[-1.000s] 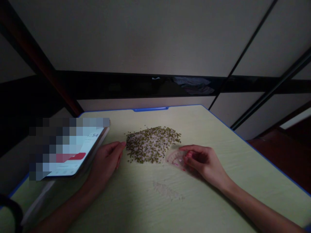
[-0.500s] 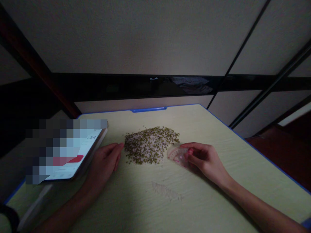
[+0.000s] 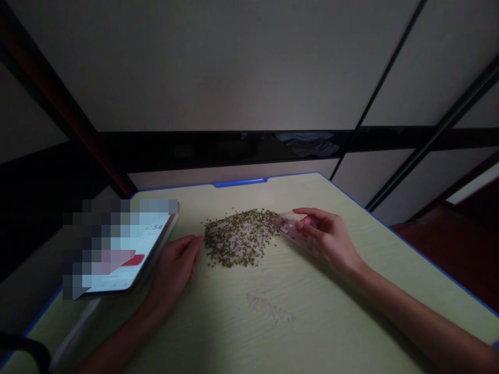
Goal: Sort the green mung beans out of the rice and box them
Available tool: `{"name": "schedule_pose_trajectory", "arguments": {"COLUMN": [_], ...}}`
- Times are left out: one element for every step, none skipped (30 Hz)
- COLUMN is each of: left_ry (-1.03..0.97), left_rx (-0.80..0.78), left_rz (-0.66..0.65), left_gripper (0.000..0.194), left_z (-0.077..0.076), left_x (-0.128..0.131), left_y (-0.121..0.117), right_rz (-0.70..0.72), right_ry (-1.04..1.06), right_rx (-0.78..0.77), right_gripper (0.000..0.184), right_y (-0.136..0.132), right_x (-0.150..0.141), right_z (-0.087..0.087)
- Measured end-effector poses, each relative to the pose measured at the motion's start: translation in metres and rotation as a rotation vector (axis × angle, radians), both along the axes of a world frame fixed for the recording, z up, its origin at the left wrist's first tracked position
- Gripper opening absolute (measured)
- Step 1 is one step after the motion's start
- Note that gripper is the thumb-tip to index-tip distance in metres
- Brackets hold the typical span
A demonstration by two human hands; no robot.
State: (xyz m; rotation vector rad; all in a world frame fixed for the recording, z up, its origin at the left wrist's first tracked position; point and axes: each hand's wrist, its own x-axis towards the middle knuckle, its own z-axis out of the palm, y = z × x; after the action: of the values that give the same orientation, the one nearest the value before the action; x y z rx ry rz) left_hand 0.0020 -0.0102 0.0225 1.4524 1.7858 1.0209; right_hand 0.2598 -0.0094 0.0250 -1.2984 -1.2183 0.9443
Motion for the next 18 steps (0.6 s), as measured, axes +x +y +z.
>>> {"name": "schedule_pose_trajectory", "arguments": {"left_ry": [-0.001, -0.004, -0.008, -0.014, -0.022, -0.032, -0.042, -0.052, -0.061, -0.066, -0.069, -0.068, -0.065, -0.059, -0.053, -0.048, -0.043, -0.039], "left_rx": [0.005, 0.009, 0.011, 0.011, 0.011, 0.011, 0.012, 0.013, 0.012, 0.010, 0.007, 0.005, 0.002, -0.001, -0.002, -0.005, -0.009, -0.014], "left_rz": [-0.005, -0.011, -0.015, -0.018, -0.018, -0.017, -0.013, -0.008, -0.003, 0.000, 0.003, 0.005, 0.007, 0.008, 0.009, 0.010, 0.010, 0.010], "left_gripper": [0.036, 0.036, 0.036, 0.036, 0.036, 0.036, 0.036, 0.035, 0.035, 0.034, 0.034, 0.034, 0.035, 0.035, 0.035, 0.035, 0.036, 0.036], "left_z": [0.000, 0.001, 0.001, 0.002, 0.002, 0.002, 0.003, 0.003, 0.004, 0.004, 0.004, 0.004, 0.005, 0.005, 0.005, 0.005, 0.005, 0.005], "left_x": [0.000, 0.000, 0.000, 0.000, 0.001, 0.001, 0.002, 0.002, 0.002, 0.003, 0.003, 0.003, 0.003, 0.003, 0.003, 0.003, 0.003, 0.003], "left_y": [0.000, -0.001, -0.001, -0.001, -0.002, -0.002, -0.003, -0.003, -0.003, -0.003, -0.003, -0.003, -0.002, -0.002, -0.002, -0.001, -0.001, -0.001], "right_rz": [0.014, 0.023, 0.030, 0.036, 0.039, 0.035, 0.030, 0.018, 0.007, -0.004, -0.018, -0.029, -0.039, -0.045, -0.045, -0.044, -0.040, -0.033], "right_ry": [-0.017, -0.028, -0.034, -0.033, -0.026, -0.014, 0.001, 0.012, 0.010, -0.001, -0.008, -0.016, -0.023, -0.028, -0.036, -0.043, -0.050, -0.059], "right_rx": [0.008, 0.017, 0.027, 0.037, 0.048, 0.060, 0.072, 0.082, 0.083, 0.082, 0.079, 0.072, 0.067, 0.063, 0.060, 0.060, 0.059, 0.058], "right_gripper": [0.038, 0.039, 0.040, 0.040, 0.040, 0.040, 0.039, 0.038, 0.037, 0.037, 0.037, 0.037, 0.037, 0.037, 0.037, 0.037, 0.037, 0.036], "right_y": [0.003, 0.007, 0.010, 0.014, 0.017, 0.020, 0.022, 0.024, 0.025, 0.026, 0.027, 0.028, 0.028, 0.028, 0.028, 0.028, 0.028, 0.028], "right_x": [-0.002, -0.005, -0.007, -0.008, -0.008, -0.008, -0.006, -0.004, -0.001, 0.003, 0.007, 0.011, 0.014, 0.017, 0.020, 0.021, 0.021, 0.021], "right_z": [0.002, 0.004, 0.005, 0.005, 0.003, 0.001, -0.002, -0.006, -0.008, -0.011, -0.012, -0.012, -0.012, -0.011, -0.010, -0.009, -0.008, -0.007]}}
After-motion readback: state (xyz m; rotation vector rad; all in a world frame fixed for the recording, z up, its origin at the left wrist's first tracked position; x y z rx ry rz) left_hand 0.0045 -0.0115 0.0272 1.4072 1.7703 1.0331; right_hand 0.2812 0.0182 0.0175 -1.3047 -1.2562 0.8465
